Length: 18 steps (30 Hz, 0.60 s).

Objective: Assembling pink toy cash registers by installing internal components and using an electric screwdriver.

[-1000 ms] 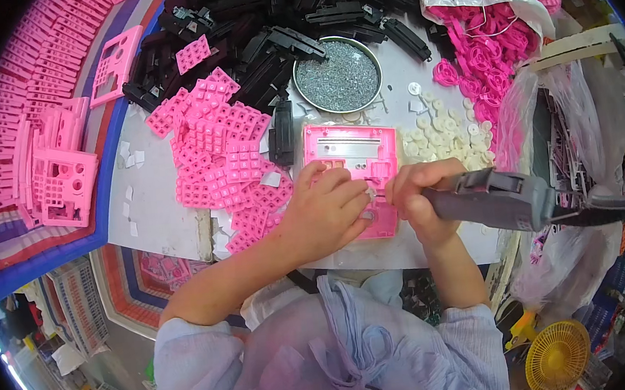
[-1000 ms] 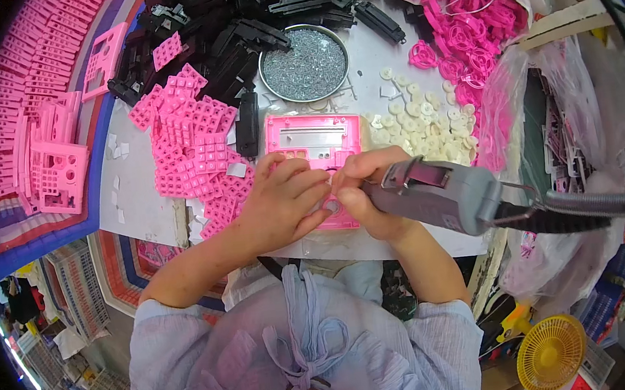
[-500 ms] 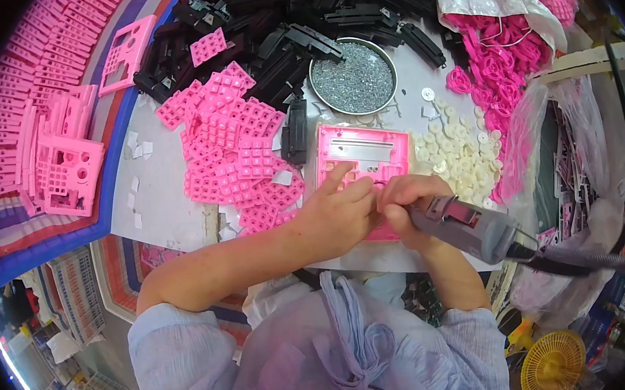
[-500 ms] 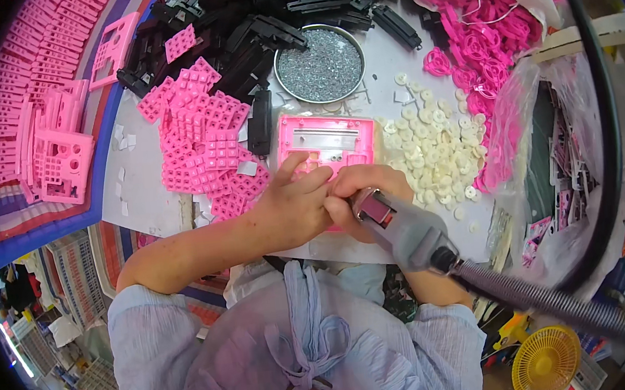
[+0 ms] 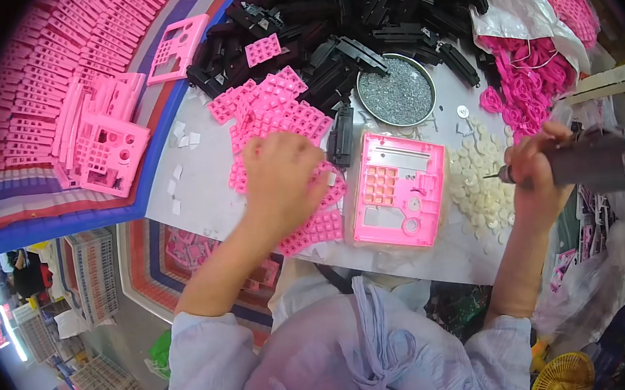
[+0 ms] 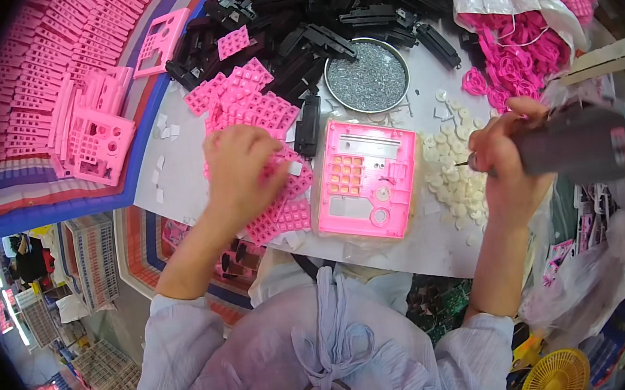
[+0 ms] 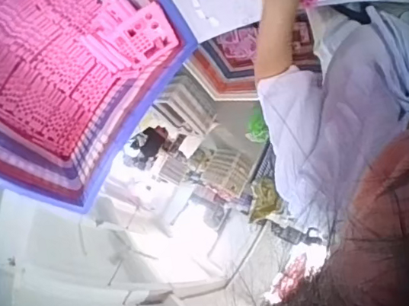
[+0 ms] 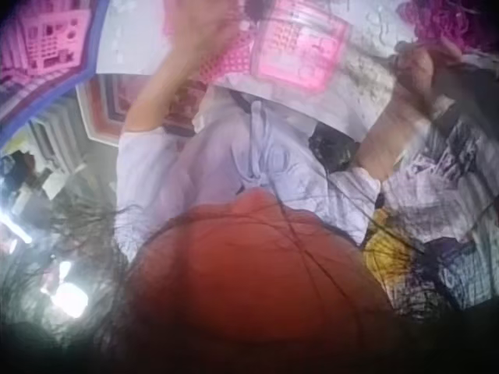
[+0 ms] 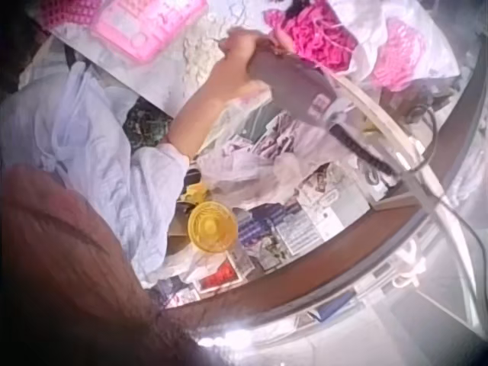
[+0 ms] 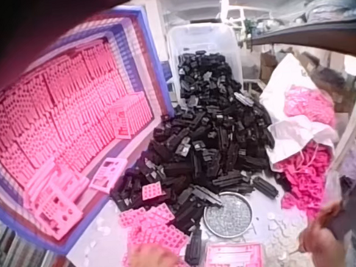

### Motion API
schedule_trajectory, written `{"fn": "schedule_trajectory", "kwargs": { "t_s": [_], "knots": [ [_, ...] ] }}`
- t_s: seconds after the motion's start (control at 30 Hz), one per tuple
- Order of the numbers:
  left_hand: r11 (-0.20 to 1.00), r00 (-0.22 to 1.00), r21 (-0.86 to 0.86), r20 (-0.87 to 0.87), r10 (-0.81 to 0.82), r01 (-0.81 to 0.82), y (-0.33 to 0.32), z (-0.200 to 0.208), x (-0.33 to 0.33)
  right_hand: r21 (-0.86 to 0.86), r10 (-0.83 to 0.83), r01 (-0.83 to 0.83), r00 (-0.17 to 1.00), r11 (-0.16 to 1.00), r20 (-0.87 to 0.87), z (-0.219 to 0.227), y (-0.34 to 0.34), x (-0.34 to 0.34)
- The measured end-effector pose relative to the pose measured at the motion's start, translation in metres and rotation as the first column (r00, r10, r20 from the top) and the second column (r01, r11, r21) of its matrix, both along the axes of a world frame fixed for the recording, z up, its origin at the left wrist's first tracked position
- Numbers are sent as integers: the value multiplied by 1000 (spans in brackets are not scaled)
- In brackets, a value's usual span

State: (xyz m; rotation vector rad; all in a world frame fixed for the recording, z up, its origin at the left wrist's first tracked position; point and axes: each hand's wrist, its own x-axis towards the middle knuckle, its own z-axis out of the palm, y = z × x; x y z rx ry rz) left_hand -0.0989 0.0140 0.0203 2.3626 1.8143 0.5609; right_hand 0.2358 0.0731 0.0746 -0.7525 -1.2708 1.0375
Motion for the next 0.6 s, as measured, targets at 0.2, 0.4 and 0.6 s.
{"fn": "schedule_trajectory", "kwargs": {
  "t_s": [0.2,0.4,0.6],
  "knots": [
    [990,987,13,-75,-139,140,3,-4,-33,-73,-144,155,980,985,135,-3,12,4],
    [981,989,136,48,-143,135,-5,-12,-32,471,-650,505,729,723,215,-4,-5,-14],
    [945,908,282,333,-256,163,-42,-12,-3,44,129,-192,795,980,593,-32,-58,-56]
  ]
}}
